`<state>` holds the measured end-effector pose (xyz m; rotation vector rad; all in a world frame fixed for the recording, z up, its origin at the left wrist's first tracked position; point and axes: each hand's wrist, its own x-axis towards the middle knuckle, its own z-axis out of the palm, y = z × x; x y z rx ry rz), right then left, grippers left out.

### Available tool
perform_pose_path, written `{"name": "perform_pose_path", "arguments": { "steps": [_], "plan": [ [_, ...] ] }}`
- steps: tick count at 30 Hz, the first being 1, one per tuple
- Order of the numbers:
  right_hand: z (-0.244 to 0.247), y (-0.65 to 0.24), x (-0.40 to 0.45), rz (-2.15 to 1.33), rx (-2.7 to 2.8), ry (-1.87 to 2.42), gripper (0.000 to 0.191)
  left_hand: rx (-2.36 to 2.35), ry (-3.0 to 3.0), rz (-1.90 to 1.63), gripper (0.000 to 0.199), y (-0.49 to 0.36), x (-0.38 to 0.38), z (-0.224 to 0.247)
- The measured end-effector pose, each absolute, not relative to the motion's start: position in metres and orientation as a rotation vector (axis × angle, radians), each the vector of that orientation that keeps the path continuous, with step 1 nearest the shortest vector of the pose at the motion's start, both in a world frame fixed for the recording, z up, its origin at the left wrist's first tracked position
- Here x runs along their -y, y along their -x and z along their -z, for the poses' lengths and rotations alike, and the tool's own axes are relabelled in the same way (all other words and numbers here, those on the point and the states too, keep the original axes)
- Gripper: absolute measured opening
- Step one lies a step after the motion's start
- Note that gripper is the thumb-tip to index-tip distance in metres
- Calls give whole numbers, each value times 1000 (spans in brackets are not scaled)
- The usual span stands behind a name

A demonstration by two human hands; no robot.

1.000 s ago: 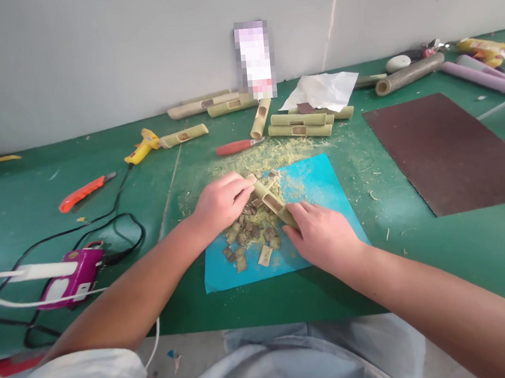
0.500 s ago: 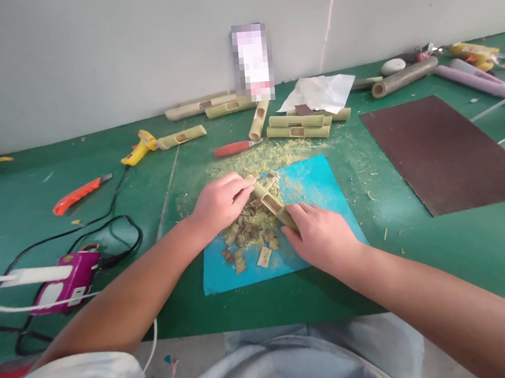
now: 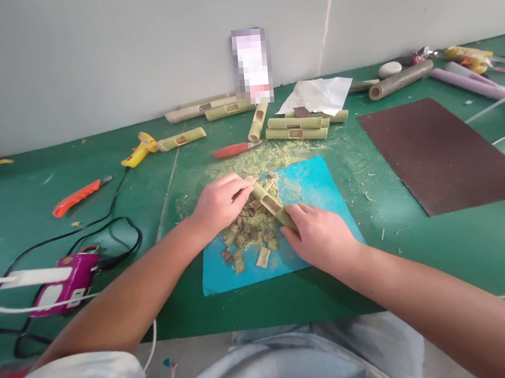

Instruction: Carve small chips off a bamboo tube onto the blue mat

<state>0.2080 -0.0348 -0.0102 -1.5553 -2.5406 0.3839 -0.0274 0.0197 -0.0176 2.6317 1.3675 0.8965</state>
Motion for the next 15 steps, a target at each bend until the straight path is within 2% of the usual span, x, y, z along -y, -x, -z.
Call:
{"name": "perform_pose_path", "arguments": {
  "steps": [15],
  "plan": [
    [9,-209,35,-391,2550,1548,28,-1440,-2773,-861,26,29,-17,19]
  ]
}}
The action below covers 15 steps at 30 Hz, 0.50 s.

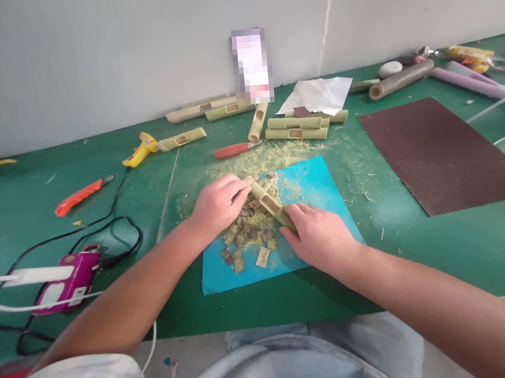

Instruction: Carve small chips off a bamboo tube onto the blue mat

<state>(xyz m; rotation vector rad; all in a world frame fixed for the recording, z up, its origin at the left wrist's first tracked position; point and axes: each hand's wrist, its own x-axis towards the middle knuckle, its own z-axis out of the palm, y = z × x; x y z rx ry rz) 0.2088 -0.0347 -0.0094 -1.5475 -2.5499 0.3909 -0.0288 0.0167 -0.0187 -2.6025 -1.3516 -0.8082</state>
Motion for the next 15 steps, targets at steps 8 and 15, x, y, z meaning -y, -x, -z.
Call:
{"name": "perform_pose_path", "arguments": {
  "steps": [8,15],
  "plan": [
    [7,-208,36,-405,2541,1555,26,1356,2626,836,25,30,-19,17],
    [7,-209,36,-412,2551,1564,27,1337,2604,812,25,30,-16,16]
  ]
}}
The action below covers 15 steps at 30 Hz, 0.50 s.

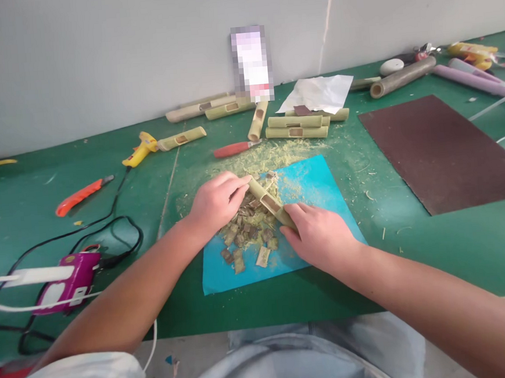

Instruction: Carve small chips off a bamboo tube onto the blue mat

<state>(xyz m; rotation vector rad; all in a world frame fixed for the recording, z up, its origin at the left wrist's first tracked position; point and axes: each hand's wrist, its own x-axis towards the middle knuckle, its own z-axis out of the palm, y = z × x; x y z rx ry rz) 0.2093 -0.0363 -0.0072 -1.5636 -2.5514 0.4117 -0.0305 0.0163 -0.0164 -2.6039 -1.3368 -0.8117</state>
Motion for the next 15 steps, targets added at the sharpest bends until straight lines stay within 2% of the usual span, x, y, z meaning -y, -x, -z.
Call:
{"name": "perform_pose_path", "arguments": {
  "steps": [6,15],
  "plan": [
    [7,-209,36,-406,2552,1566,27,1270,2644,739,26,28,-13,15],
    [7,-208,37,-392,2552,1566,27,1275,2673,833,25,29,-16,16]
  ]
}}
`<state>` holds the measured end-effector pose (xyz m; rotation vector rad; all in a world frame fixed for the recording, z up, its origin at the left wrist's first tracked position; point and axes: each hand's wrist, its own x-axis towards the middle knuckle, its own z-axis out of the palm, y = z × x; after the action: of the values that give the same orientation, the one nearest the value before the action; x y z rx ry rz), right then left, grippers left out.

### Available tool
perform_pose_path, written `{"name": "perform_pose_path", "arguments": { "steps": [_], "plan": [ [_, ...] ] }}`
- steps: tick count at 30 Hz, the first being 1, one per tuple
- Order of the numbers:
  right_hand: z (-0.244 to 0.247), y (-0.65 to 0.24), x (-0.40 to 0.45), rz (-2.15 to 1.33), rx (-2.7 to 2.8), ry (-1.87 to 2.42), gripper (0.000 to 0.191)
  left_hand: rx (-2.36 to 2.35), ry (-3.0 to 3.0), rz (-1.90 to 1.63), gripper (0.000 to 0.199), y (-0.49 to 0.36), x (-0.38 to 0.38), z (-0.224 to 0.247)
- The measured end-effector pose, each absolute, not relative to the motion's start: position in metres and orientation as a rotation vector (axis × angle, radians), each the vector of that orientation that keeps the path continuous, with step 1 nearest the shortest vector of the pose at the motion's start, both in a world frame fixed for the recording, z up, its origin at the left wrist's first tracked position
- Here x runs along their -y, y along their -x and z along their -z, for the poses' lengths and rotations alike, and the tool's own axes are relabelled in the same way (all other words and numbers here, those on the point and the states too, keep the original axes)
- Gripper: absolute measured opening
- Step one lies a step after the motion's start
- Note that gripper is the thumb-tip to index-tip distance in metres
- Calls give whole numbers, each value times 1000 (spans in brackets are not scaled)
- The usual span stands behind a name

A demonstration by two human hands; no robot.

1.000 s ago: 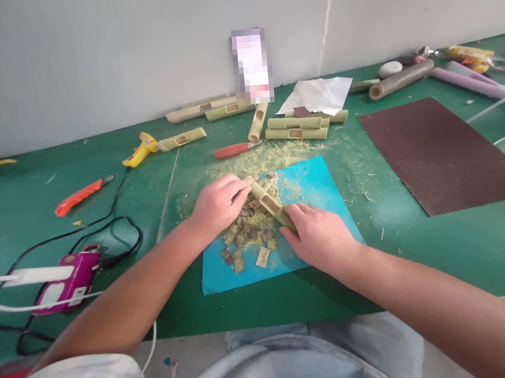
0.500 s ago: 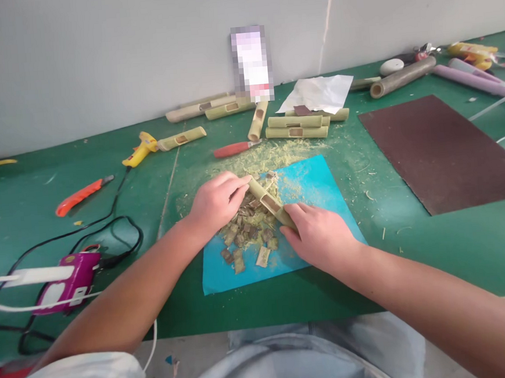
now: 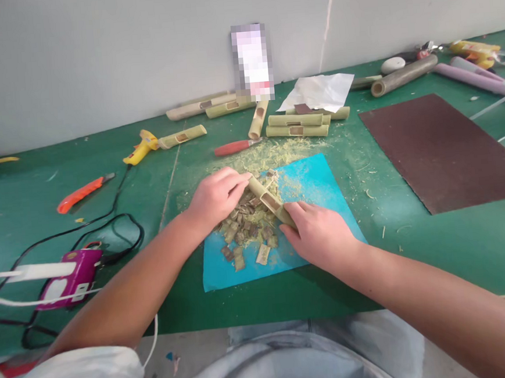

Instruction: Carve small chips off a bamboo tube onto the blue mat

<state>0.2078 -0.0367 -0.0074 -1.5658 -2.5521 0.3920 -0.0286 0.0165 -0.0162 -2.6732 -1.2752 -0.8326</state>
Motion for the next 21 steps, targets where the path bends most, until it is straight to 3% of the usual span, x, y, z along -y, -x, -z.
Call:
{"name": "perform_pose_path", "arguments": {
  "steps": [21],
  "plan": [
    [9,-208,37,-325,2584,1528,28,1265,2745,803,25,22,-9,15]
  ]
}}
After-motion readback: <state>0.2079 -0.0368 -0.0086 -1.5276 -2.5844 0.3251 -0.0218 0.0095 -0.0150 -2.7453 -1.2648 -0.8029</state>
